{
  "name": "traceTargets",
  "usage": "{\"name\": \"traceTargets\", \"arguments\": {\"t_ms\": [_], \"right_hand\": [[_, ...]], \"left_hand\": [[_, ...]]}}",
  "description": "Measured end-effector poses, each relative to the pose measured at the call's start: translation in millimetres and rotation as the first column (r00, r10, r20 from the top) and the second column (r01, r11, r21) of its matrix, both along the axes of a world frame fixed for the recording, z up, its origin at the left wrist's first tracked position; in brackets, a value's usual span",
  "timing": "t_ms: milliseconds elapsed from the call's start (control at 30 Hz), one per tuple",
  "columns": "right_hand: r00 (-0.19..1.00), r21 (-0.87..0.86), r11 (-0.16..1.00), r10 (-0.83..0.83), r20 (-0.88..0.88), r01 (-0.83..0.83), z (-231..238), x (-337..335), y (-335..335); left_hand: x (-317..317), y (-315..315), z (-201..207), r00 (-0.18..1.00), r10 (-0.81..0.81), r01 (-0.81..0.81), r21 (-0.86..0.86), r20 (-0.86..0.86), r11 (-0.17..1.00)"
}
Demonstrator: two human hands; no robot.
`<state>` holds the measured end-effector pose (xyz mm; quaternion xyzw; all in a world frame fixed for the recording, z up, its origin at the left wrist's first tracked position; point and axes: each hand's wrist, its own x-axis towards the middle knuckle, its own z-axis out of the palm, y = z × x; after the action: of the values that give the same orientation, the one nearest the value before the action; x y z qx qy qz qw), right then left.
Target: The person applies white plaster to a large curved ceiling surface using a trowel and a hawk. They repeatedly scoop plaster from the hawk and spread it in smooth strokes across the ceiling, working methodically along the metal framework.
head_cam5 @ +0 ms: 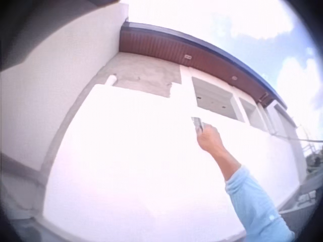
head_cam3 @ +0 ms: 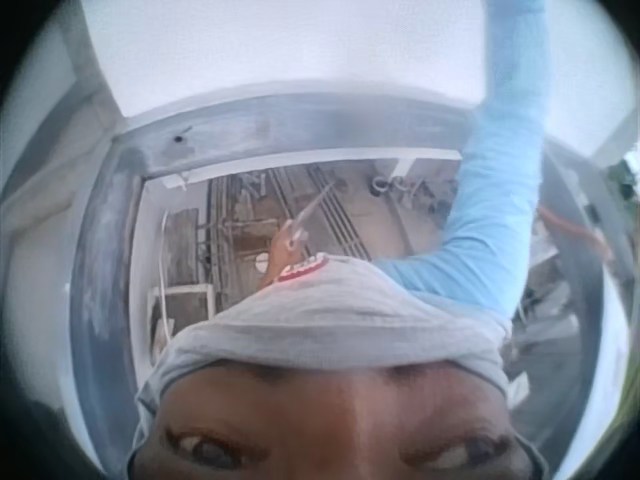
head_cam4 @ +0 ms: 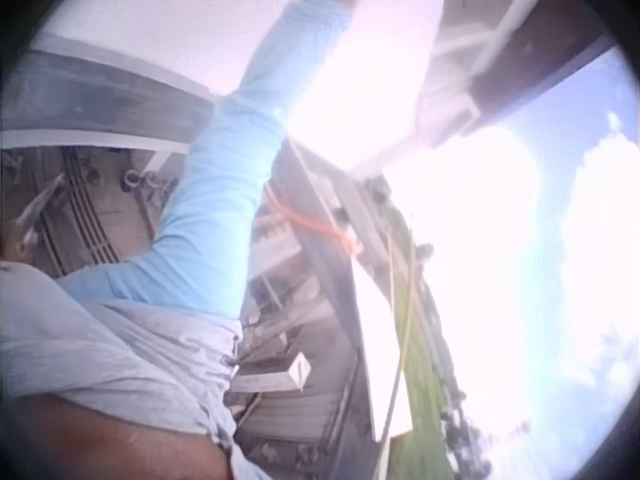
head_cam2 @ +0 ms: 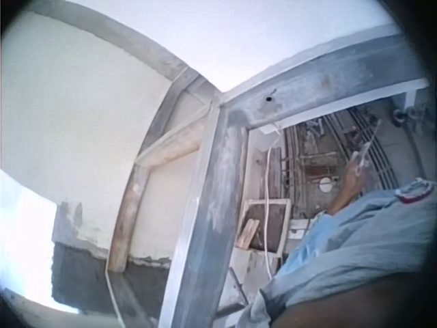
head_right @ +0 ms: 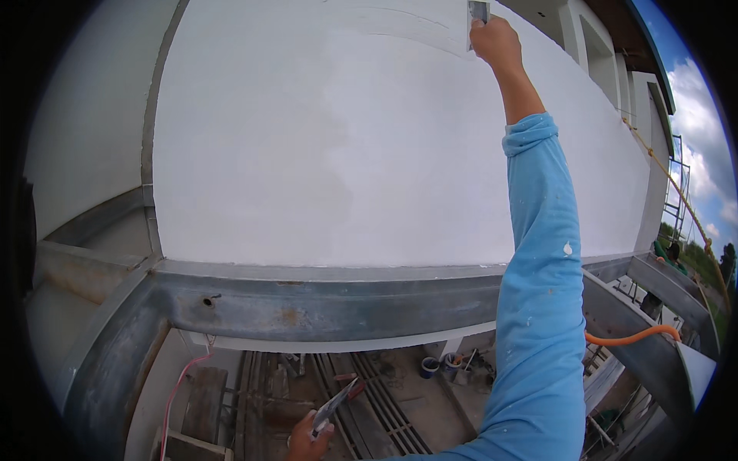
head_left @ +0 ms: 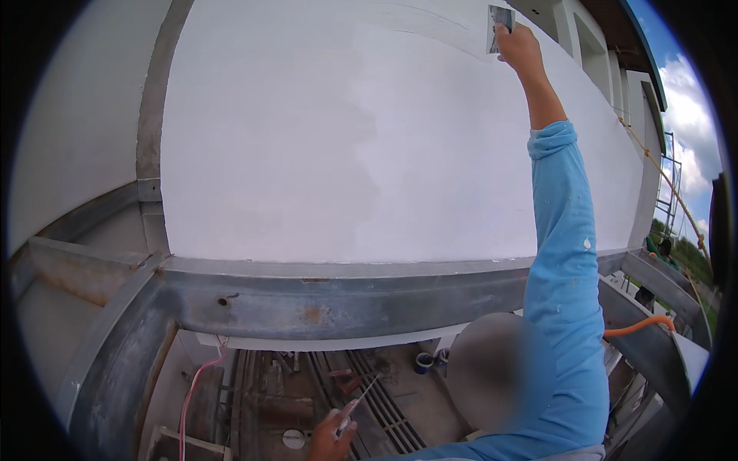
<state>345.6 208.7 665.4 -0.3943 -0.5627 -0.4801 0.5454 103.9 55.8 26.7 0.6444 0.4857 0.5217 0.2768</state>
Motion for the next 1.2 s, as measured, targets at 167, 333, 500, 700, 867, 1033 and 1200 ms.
{"name": "traceTargets", "arguments": {"t_ms": [167,333,500,700,867,1033,1200], "right_hand": [[0.865,-0.344,0.843,0.245,-0.439,-0.414,72.9,120.2,24.6],[0.830,-0.305,0.853,0.230,-0.508,-0.423,92.8,119.3,49.0],[0.889,-0.352,0.900,0.079,-0.452,-0.259,105.5,91.1,60.9],[0.947,-0.263,0.964,-0.115,-0.299,0.034,91.5,23.9,56.3],[0.968,-0.122,0.992,-0.051,-0.246,0.022,75.4,-48.1,48.2],[0.995,-0.087,0.996,0.010,-0.098,-0.019,53.9,-140.2,39.9],[0.977,0.243,0.969,-0.022,0.214,-0.032,10.4,-214.6,47.5]], "left_hand": [[-0.7,10.5,-48.9,0.992,0.113,-0.100,0.190,-0.058,0.977],[1.4,2.4,-57.2,0.994,0.094,-0.089,0.091,-0.056,0.992],[-4.5,-9.0,-71.4,0.997,0.062,-0.064,0.044,0.048,0.997],[-22.2,-15.7,-61.5,0.999,0.028,-0.027,-0.048,0.017,0.998],[-24.3,-23.0,-44.4,0.988,0.150,-0.152,-0.072,-0.042,0.986],[-31.9,-29.8,-35.2,0.993,0.115,-0.114,-0.124,0.000,0.986],[-21.9,-30.8,-47.6,0.987,0.163,-0.162,-0.060,0.002,0.985]]}}
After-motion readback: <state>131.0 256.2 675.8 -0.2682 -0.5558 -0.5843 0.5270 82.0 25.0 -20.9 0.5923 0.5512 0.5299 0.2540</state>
